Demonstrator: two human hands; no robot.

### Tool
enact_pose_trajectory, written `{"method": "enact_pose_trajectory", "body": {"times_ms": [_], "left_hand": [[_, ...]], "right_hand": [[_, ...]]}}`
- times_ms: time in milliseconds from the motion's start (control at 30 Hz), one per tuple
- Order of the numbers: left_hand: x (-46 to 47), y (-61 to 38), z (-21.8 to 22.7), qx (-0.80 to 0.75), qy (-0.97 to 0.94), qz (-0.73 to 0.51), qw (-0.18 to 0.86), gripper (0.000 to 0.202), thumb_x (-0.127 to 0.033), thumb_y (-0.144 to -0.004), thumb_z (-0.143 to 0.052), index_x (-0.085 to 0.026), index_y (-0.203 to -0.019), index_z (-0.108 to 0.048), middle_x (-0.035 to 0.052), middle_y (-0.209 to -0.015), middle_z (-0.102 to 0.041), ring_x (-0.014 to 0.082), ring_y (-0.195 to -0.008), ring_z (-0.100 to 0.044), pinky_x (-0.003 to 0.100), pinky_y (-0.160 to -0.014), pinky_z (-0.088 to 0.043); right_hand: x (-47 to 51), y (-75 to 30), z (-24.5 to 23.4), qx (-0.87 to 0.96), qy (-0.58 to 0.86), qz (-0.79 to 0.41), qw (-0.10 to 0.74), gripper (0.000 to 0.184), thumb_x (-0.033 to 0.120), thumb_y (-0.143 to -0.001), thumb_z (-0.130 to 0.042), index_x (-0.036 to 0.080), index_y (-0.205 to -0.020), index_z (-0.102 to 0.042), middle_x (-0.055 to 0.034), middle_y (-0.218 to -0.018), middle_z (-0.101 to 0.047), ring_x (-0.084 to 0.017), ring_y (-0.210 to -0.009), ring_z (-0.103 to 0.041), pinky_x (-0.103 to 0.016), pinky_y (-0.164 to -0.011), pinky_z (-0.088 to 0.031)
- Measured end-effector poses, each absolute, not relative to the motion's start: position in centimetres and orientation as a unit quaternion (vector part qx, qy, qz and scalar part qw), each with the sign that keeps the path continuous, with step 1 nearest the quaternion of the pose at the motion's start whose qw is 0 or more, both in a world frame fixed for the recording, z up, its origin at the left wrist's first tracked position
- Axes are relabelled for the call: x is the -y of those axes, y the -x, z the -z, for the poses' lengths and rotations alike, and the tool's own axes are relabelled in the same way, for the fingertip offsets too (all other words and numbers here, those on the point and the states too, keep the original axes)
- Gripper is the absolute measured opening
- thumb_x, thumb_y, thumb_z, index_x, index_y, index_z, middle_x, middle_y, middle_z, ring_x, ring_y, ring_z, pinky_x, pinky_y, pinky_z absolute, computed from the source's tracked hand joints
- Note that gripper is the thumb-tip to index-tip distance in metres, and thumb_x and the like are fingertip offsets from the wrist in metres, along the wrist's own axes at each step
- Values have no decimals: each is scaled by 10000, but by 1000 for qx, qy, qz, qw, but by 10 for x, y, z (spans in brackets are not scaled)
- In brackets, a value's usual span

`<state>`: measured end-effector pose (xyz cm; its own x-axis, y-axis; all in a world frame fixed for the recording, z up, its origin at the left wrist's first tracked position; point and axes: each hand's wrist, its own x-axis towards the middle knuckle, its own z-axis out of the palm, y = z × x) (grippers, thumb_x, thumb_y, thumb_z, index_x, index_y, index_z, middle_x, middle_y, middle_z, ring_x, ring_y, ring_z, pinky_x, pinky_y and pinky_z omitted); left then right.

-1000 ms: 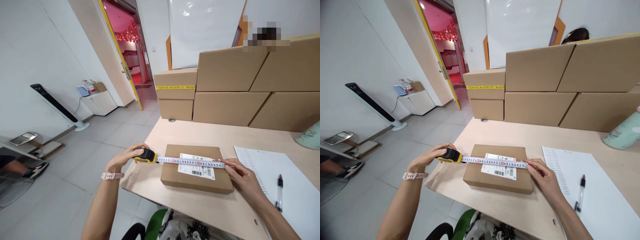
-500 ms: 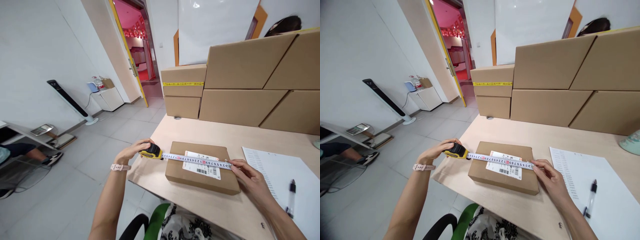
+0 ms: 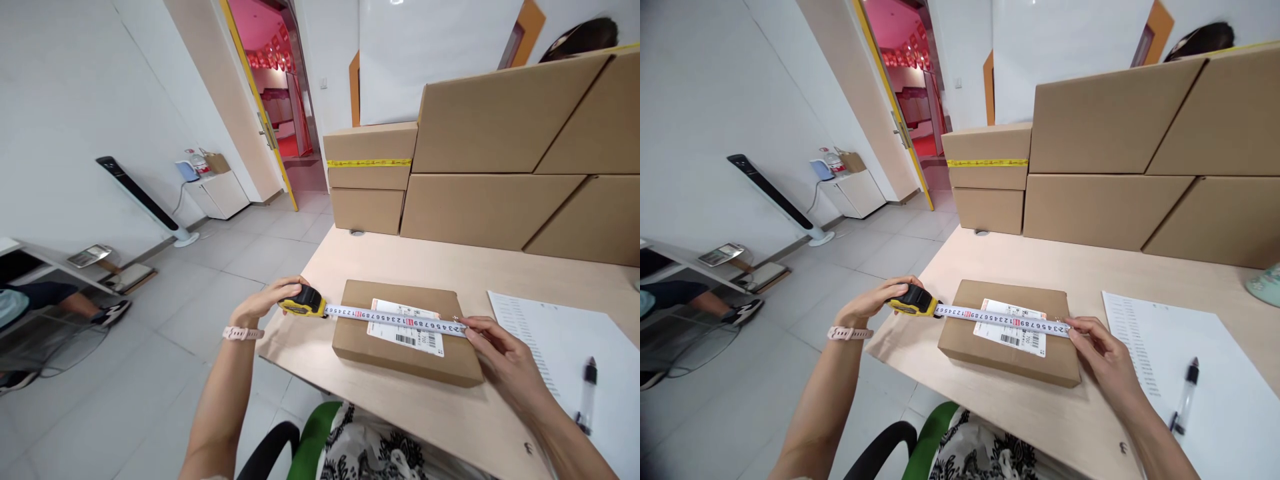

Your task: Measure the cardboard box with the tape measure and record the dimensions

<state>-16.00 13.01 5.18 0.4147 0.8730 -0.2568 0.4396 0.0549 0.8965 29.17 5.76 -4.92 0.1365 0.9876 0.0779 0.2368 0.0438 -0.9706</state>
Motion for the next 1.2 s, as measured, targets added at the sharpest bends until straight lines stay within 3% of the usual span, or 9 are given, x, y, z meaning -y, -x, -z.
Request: {"method": "enact_pose_trajectory", "body": {"times_ms": [433, 767, 1200], "left_hand": [[-129, 158, -53, -494, -656, -206, 533, 473, -597, -829, -532, -163, -1003, -606, 23, -798, -588, 143, -659, -523, 222, -496, -414], [-131, 161, -49, -492, -653, -211, 535, 478, -583, -840, -534, -149, -1029, -599, 36, -820, -594, 146, -671, -520, 223, -513, -412], [-131, 163, -47, -493, -650, -215, 538, 454, -566, -854, -528, -156, -1038, -596, 36, -836, -607, 151, -684, -529, 226, -534, -419]], "right_hand": [[-58, -292, 48, 522, 581, -394, 484, 299, 507, -773, -692, 270, -950, -738, -60, -1166, -673, -267, -1038, -608, -331, -839, -492], [-60, -292, 55, 421, 565, -506, 498, 315, 462, -748, -738, 254, -979, -688, -51, -1098, -689, -270, -1040, -608, -336, -844, -506], [-60, -290, 51, 414, 562, -507, 505, 317, 464, -718, -760, 253, -947, -701, -46, -1072, -698, -256, -1005, -608, -309, -811, -505]]}}
